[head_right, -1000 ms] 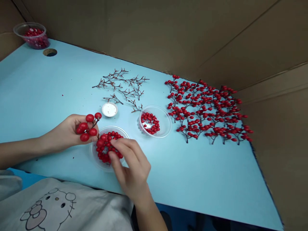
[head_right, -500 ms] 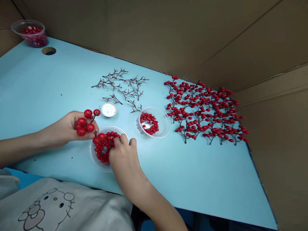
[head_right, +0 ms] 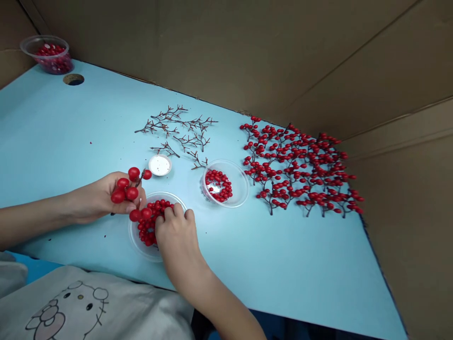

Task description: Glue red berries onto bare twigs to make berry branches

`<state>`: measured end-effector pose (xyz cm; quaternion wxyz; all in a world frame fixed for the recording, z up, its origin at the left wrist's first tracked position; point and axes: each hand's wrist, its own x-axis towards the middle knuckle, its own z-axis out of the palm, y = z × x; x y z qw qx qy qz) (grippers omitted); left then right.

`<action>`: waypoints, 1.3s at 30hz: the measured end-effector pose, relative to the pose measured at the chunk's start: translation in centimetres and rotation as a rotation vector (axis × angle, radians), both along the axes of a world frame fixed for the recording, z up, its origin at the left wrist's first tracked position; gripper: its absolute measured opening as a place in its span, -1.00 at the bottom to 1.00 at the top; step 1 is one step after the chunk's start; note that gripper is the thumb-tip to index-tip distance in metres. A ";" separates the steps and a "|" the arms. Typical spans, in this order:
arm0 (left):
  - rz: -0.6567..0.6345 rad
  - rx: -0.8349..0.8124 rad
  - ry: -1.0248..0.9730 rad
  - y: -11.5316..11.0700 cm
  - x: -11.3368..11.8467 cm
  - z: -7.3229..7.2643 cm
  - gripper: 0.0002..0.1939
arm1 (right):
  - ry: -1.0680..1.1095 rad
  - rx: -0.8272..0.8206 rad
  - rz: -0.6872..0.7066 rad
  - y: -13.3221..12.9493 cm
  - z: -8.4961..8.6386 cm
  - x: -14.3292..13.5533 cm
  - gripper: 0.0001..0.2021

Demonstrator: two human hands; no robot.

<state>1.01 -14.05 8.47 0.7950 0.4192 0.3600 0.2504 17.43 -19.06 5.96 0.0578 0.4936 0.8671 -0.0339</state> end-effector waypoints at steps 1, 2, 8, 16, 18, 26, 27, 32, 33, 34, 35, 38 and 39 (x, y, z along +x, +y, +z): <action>-0.008 -0.004 0.000 0.0 0.0 0.0 -0.82 | 0.034 0.004 0.011 -0.1 0.4 0.3 -0.87; -0.021 -0.008 -0.004 -0.1 0.0 0.0 -0.83 | 0.080 0.003 0.016 -0.1 0.9 0.6 -0.88; -0.098 -0.050 -0.042 0.0 0.0 0.0 -0.86 | 0.606 -0.011 -0.054 -0.4 3.0 2.0 -0.88; -0.096 -0.167 -0.110 -0.2 0.2 -0.1 -0.81 | 1.235 0.135 -0.187 -0.7 2.7 0.6 -0.75; -0.099 -0.184 -0.131 -0.3 0.2 -0.2 -0.80 | 1.257 0.132 -0.170 -0.7 2.6 0.2 -0.75; -0.111 -0.184 -0.159 -0.5 0.2 -0.2 -0.76 | 1.207 0.142 -0.156 -0.5 2.7 -0.3 -0.76; -0.110 -0.183 -0.167 -0.5 0.2 -0.2 -0.77 | 1.198 0.137 -0.156 -0.5 2.7 -0.3 -0.77; -0.073 -0.176 -0.207 -0.8 0.2 -0.1 -0.75 | 1.226 0.109 -0.165 -0.6 2.7 -0.2 -0.78; -0.070 -0.171 -0.210 -0.8 0.2 -0.1 -0.74 | 1.245 0.107 -0.167 -0.7 2.6 -0.2 -0.78; -0.068 -0.162 -0.215 -0.9 0.2 -0.2 -0.74 | 1.264 0.108 -0.169 -0.8 2.5 -0.2 -0.77; -0.066 -0.152 -0.223 -1.0 0.3 -0.2 -0.74 | 1.281 0.113 -0.172 -0.9 2.4 -0.3 -0.77; -0.048 -0.129 -0.257 -1.2 0.5 -0.2 -0.77 | 1.321 0.156 -0.181 -1.1 1.9 -0.5 -0.75; -0.041 -0.127 -0.266 -1.3 0.5 -0.2 -0.78 | 1.331 0.172 -0.182 -1.2 1.8 -0.6 -0.74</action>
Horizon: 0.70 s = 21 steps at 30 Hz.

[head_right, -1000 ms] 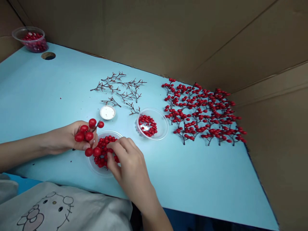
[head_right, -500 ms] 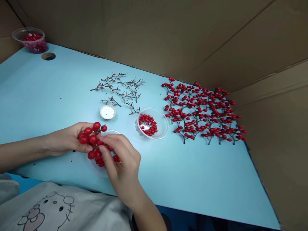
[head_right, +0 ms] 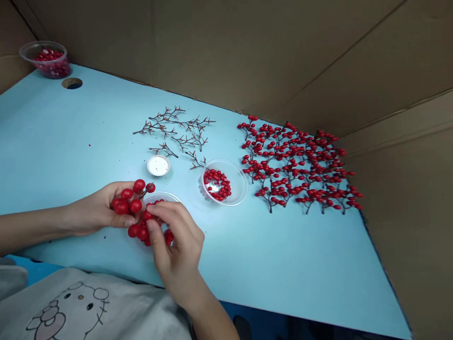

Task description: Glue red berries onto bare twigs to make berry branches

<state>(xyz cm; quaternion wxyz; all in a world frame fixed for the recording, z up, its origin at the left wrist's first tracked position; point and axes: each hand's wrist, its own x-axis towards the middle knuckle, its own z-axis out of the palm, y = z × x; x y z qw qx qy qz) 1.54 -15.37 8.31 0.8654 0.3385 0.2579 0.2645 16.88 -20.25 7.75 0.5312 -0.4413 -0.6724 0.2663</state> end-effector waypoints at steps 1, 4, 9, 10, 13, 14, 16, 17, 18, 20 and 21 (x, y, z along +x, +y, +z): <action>0.009 -0.001 -0.006 -0.1 0.1 0.0 -0.79 | 0.009 0.010 -0.006 0.0 -0.1 -0.1 -0.73; 0.025 -0.009 -0.008 -0.3 0.2 0.1 -0.79 | 0.038 0.021 -0.005 -0.1 -0.3 -0.2 -0.72; 0.040 0.030 0.041 -0.5 0.4 -0.1 -0.78 | 0.070 0.004 0.039 -0.5 -0.2 -0.4 -0.71; 0.045 0.041 0.053 -0.5 0.4 -0.2 -0.79 | 0.076 0.005 0.046 -0.6 -0.3 -0.5 -0.70; 0.045 0.067 0.063 -0.5 0.4 -0.3 -0.81 | 0.082 0.023 0.035 -0.8 -0.5 -0.7 -0.68; 0.042 0.076 0.054 -0.5 0.3 -0.3 -0.81 | 0.080 0.030 0.028 -0.7 -0.6 -0.6 -0.68; 0.034 0.088 0.022 -0.4 0.2 -0.2 -0.82 | 0.068 0.045 0.037 -0.6 -0.7 -0.4 -0.69; 0.031 0.089 0.008 -0.4 0.2 -0.1 -0.82 | 0.060 0.053 0.056 -0.5 -0.8 -0.2 -0.69; 0.026 0.085 -0.002 -0.4 0.1 0.0 -0.83 | 0.047 0.062 0.081 -0.4 -0.8 0.0 -0.70; 0.012 0.068 -0.005 -0.4 0.0 0.2 -0.84 | -0.004 0.085 0.123 -0.2 -0.8 0.4 -0.65; 0.005 0.058 -0.001 -0.4 0.0 0.2 -0.84 | -0.040 0.099 0.131 -0.1 -0.8 0.5 -0.61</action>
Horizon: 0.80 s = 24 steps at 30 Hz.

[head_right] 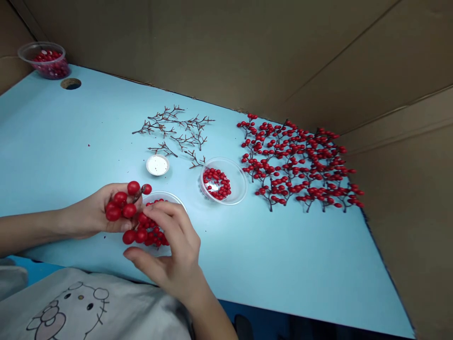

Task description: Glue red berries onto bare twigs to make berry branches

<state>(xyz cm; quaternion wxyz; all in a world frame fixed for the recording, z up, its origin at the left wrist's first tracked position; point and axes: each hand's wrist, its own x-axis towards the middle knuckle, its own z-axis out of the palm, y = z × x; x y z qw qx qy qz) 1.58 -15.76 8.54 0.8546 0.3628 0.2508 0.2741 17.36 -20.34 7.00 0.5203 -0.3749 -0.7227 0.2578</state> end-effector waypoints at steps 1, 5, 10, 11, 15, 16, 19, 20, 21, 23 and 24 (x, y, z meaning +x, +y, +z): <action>-0.007 -0.011 0.005 0.0 0.0 0.1 -0.84 | -0.036 0.020 -0.005 0.1 0.0 0.1 -0.58; -0.020 -0.042 -0.006 -0.2 0.1 0.2 -0.83 | -0.095 0.128 -0.065 0.2 0.2 0.0 -0.57; -0.009 -0.067 -0.009 -0.4 0.2 0.2 -0.82 | -0.101 0.195 -0.104 0.0 0.3 -0.5 -0.59; -0.009 -0.075 0.007 -0.5 0.2 0.2 -0.81 | -0.104 0.196 -0.107 -0.1 0.3 -0.6 -0.60; -0.029 -0.085 0.061 -0.6 0.2 0.3 -0.77 | -0.101 0.164 -0.107 -0.3 0.2 -0.7 -0.64; -0.034 -0.083 0.070 -0.6 0.2 0.3 -0.76 | -0.098 0.161 -0.108 -0.3 0.2 -0.7 -0.64; -0.043 -0.081 0.074 -0.6 0.2 0.3 -0.75 | -0.099 0.171 -0.115 -0.4 0.3 -0.8 -0.63; -0.045 -0.084 0.069 -0.6 0.2 0.4 -0.76 | -0.102 0.177 -0.117 -0.5 0.3 -0.8 -0.63; -0.048 -0.088 0.060 -0.6 0.2 0.4 -0.76 | -0.105 0.181 -0.116 -0.5 0.4 -0.8 -0.63; -0.057 -0.099 0.040 -0.6 0.3 0.4 -0.77 | -0.104 0.178 -0.109 -0.5 0.5 -0.8 -0.63; -0.061 -0.103 0.030 -0.6 0.3 0.5 -0.77 | -0.101 0.171 -0.105 -0.5 0.6 -0.8 -0.63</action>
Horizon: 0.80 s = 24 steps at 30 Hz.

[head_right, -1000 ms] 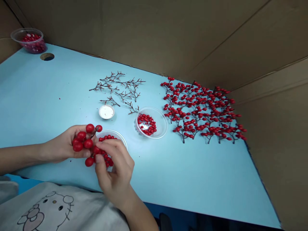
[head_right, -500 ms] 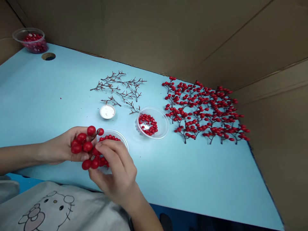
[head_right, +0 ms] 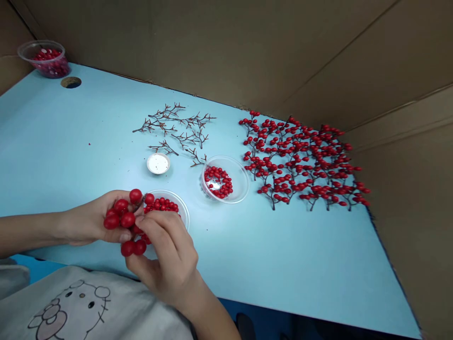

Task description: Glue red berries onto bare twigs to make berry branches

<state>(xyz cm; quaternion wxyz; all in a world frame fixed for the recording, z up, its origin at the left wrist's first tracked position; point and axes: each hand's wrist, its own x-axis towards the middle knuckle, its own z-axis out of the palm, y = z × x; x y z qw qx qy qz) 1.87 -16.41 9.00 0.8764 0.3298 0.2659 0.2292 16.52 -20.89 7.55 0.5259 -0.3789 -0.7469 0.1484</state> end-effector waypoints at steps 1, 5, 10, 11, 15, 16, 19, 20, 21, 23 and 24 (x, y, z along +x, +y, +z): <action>-0.003 -0.004 -0.008 0.0 0.0 0.0 -0.77 | 0.005 -0.008 0.004 0.0 0.0 0.0 -0.63; -0.008 -0.017 -0.008 0.0 0.0 0.0 -0.80 | 0.027 -0.015 0.017 -0.2 0.0 0.1 -0.63; -0.021 -0.030 -0.026 0.0 -0.1 0.0 -0.81 | 0.025 -0.002 0.035 -0.2 -0.1 0.1 -0.63; -0.022 -0.034 -0.034 -0.1 -0.1 0.1 -0.81 | 0.021 -0.005 0.038 -0.2 -0.1 0.1 -0.63; -0.031 -0.048 -0.049 -0.1 -0.1 0.1 -0.80 | 0.022 -0.014 0.044 -0.3 -0.1 0.1 -0.65; -0.034 -0.050 -0.051 -0.1 -0.1 0.2 -0.80 | 0.023 -0.018 0.044 -0.3 -0.1 0.1 -0.65; -0.036 -0.053 -0.060 -0.2 -0.2 0.1 -0.79 | 0.019 -0.028 0.044 -0.4 -0.1 0.1 -0.67; -0.033 -0.056 -0.064 -0.2 -0.2 0.1 -0.79 | 0.016 -0.031 0.042 -0.4 -0.1 0.1 -0.67; -0.031 -0.061 -0.066 -0.2 -0.2 0.1 -0.79 | 0.014 -0.032 0.040 -0.5 -0.1 0.1 -0.68; -0.038 -0.064 -0.071 -0.2 -0.1 0.1 -0.79 | 0.012 -0.032 0.031 -0.5 -0.1 0.0 -0.69; -0.045 -0.064 -0.070 -0.2 -0.1 0.1 -0.79 | 0.012 -0.031 0.027 -0.5 -0.1 0.0 -0.70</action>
